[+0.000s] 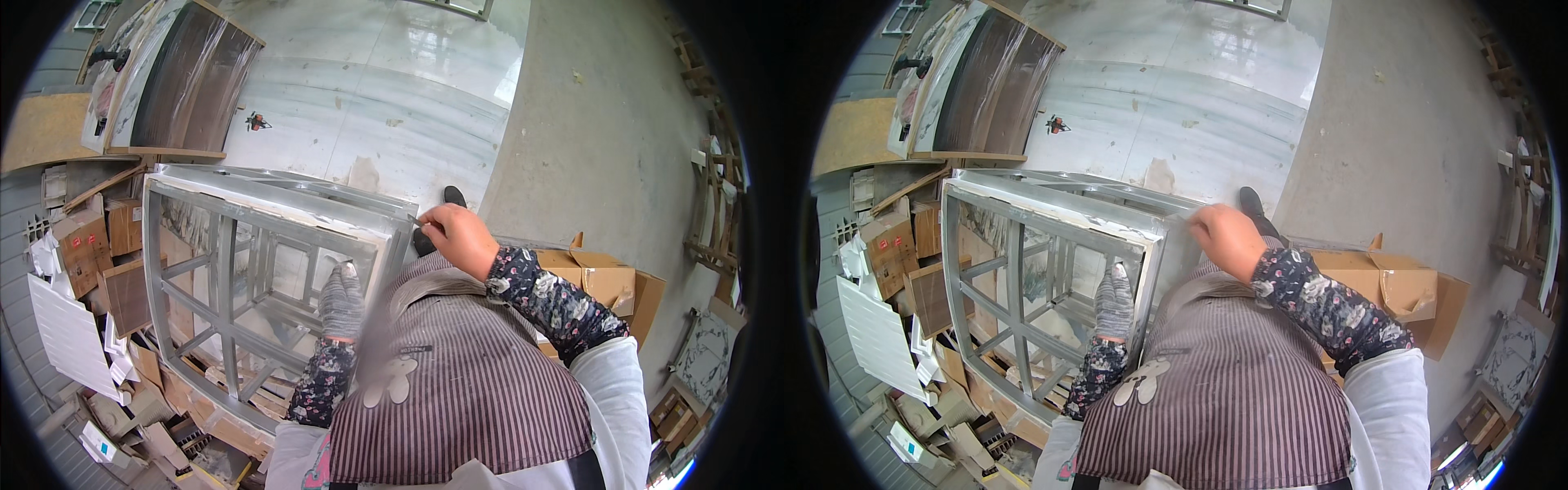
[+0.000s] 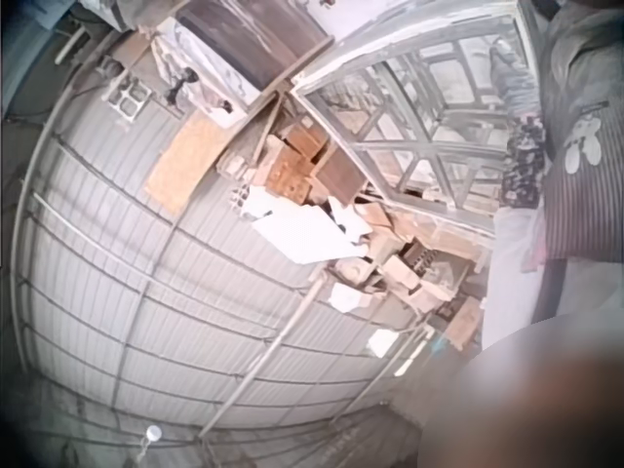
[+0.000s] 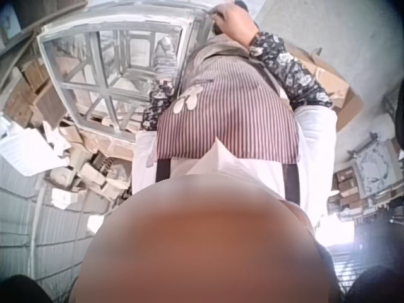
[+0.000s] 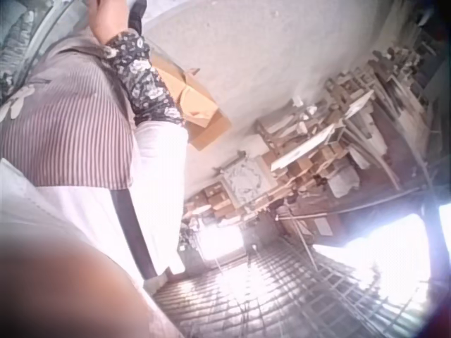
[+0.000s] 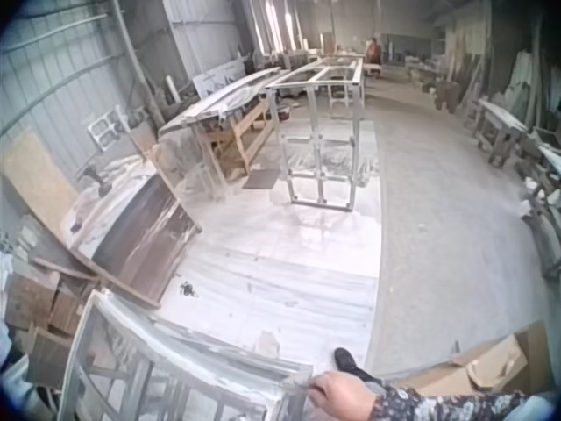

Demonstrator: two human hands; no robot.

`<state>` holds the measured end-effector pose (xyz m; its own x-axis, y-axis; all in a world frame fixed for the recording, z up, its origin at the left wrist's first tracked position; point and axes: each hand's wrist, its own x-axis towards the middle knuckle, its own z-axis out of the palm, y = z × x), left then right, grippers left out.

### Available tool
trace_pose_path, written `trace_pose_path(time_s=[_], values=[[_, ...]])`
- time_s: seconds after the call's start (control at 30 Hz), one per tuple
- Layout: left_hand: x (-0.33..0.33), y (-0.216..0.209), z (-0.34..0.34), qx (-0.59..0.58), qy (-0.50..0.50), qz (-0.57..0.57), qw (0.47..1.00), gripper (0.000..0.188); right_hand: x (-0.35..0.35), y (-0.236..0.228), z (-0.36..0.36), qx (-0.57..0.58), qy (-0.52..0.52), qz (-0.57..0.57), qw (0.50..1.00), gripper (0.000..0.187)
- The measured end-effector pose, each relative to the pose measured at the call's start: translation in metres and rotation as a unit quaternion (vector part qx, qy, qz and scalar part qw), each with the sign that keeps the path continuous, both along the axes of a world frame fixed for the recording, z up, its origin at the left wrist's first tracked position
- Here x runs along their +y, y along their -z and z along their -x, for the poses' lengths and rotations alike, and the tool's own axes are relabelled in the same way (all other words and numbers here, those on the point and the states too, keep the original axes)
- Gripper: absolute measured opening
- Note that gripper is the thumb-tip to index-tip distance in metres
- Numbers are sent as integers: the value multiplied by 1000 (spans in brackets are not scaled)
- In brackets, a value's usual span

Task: The person sands the edges and corners of a metal window frame using a sanding block. They rotate the frame to reach different sides and continue sanding along the perimeter. The frame remains on a workbench during the task.

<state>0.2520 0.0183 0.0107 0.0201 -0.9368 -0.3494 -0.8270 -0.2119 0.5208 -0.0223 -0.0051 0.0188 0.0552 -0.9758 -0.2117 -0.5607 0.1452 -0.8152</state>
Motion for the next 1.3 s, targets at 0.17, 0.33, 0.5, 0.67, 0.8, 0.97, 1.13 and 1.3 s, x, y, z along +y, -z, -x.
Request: trace_pose_path(time_s=[0.17, 0.33, 0.5, 0.67, 0.8, 0.97, 1.13, 1.3], values=[[3, 1, -2, -15, -1, -12, 1000, 45, 21, 10, 13, -110, 37, -111, 987, 22], [3, -2, 1, -25, 18, 18, 999, 42, 30, 13, 28, -228, 76, -268, 933, 20], [2, -13, 9, -35, 30, 33, 998, 39, 7, 3, 46, -234, 1, -231, 944, 22], [2, -19, 19, -7, 13, 107, 994, 33, -48, -18, 68, -56, -191, -180, 963, 17], [1, -23, 28, -58, -104, 26, 993, 31, -106, -19, 64, 7, -342, 2, 940, 9], [18, -49, 84, -46, -395, 274, 876, 18, -165, -24, 49, -5, -517, 109, 849, 11], [44, -39, 193, 23, -428, 230, 874, 14, -180, -19, 24, -5, -673, 106, 732, 16], [30, -7, 241, 301, -618, 177, 704, 19, -175, -5, 0, -18, -723, 182, 666, 18]])
